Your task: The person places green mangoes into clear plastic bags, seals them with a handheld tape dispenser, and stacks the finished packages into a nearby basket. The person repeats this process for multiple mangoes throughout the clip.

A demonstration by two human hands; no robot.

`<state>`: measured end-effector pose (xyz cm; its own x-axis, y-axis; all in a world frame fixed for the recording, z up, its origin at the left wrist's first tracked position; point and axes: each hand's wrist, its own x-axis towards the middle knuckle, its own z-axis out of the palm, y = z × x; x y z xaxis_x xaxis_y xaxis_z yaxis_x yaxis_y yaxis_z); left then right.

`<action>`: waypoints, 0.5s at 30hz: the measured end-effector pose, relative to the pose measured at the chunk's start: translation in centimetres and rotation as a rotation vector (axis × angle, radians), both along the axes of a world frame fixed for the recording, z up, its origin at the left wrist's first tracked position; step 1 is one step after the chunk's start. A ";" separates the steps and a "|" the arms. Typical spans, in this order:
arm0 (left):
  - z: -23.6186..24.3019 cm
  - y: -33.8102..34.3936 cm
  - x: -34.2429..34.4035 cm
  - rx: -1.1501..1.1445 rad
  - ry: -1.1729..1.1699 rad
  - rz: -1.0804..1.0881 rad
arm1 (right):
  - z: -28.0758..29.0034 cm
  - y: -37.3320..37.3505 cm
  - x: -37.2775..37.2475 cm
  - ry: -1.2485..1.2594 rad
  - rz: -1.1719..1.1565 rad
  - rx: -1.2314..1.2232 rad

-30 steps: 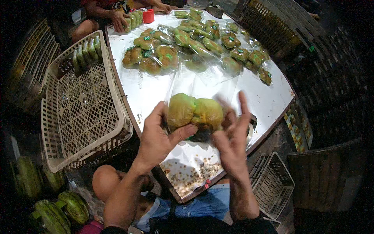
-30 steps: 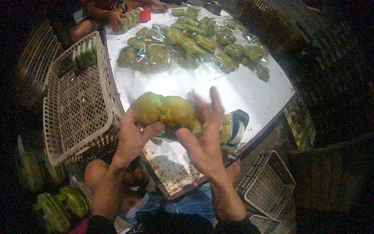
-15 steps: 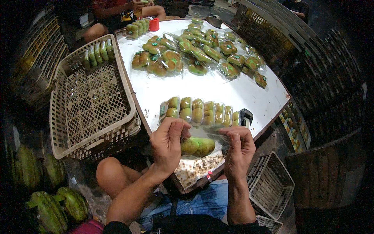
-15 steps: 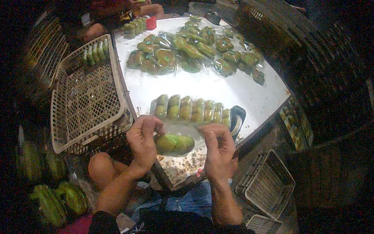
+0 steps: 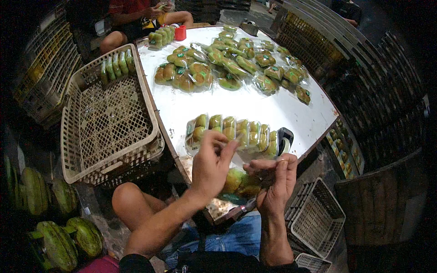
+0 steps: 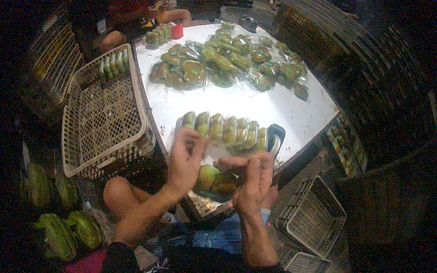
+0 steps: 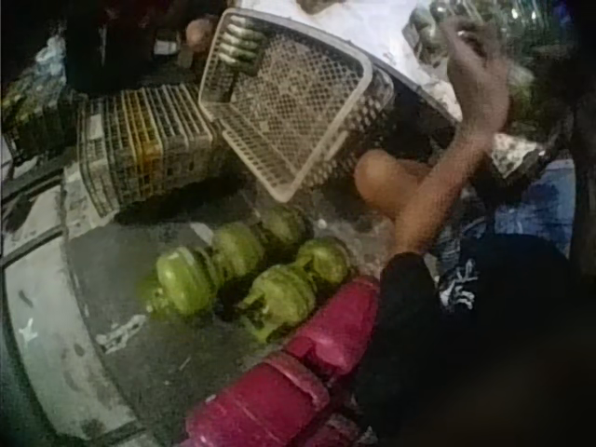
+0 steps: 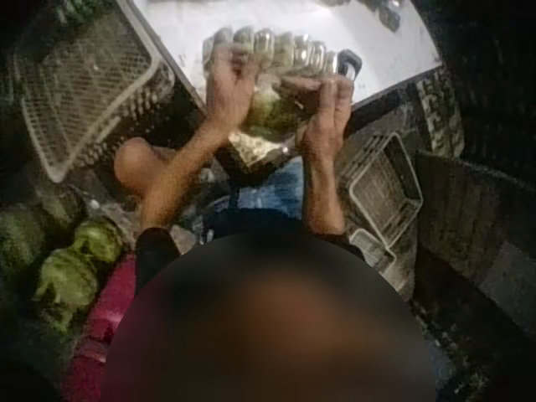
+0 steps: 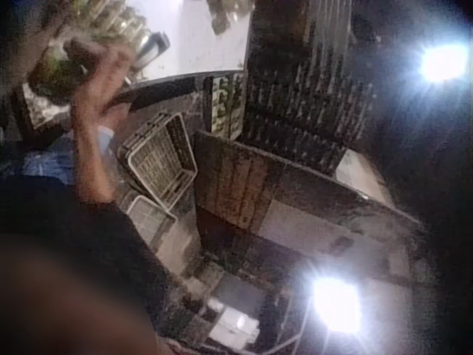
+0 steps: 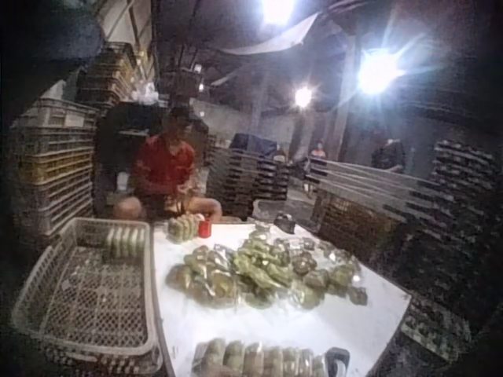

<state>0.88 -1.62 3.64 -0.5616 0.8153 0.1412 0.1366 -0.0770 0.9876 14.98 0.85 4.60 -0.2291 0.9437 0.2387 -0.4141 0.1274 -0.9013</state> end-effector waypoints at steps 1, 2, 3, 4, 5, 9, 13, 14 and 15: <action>0.2 0.1 0.4 0.532 0.328 0.256 | 0.0 0.0 0.2 -0.001 -0.029 -0.015; 0.4 0.1 1.1 0.645 0.384 0.325 | -0.1 0.1 0.3 0.000 -0.015 0.012; 0.5 -0.2 1.4 0.708 0.406 0.256 | -0.1 0.3 0.5 -0.003 -0.009 0.037; 0.5 -0.4 2.0 0.608 0.357 0.168 | -0.3 0.4 0.6 0.019 0.040 0.085; 0.5 -1.1 2.1 0.394 0.251 -0.040 | -0.4 0.6 0.8 -0.090 -0.034 0.114; 0.0 -2.1 1.6 0.090 -0.088 -0.275 | -1.2 0.3 0.8 -0.369 -0.309 0.384; -0.3 -1.9 0.9 0.176 -0.617 -0.204 | -1.9 -1.0 -0.3 -0.768 -0.363 0.900; -0.3 -1.9 0.8 0.192 -0.376 -0.159 | -2.1 -1.2 -0.8 -0.822 -0.320 0.819; -0.3 -2.0 0.6 0.289 -0.141 -0.143 | -2.0 -1.4 -0.8 -0.706 -0.233 0.656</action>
<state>1.50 -3.67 3.31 -0.4747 0.8249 0.3069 -0.0320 -0.3646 0.9306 14.17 -0.51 2.62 -0.3459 0.7128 0.6102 0.2895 0.6997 -0.6532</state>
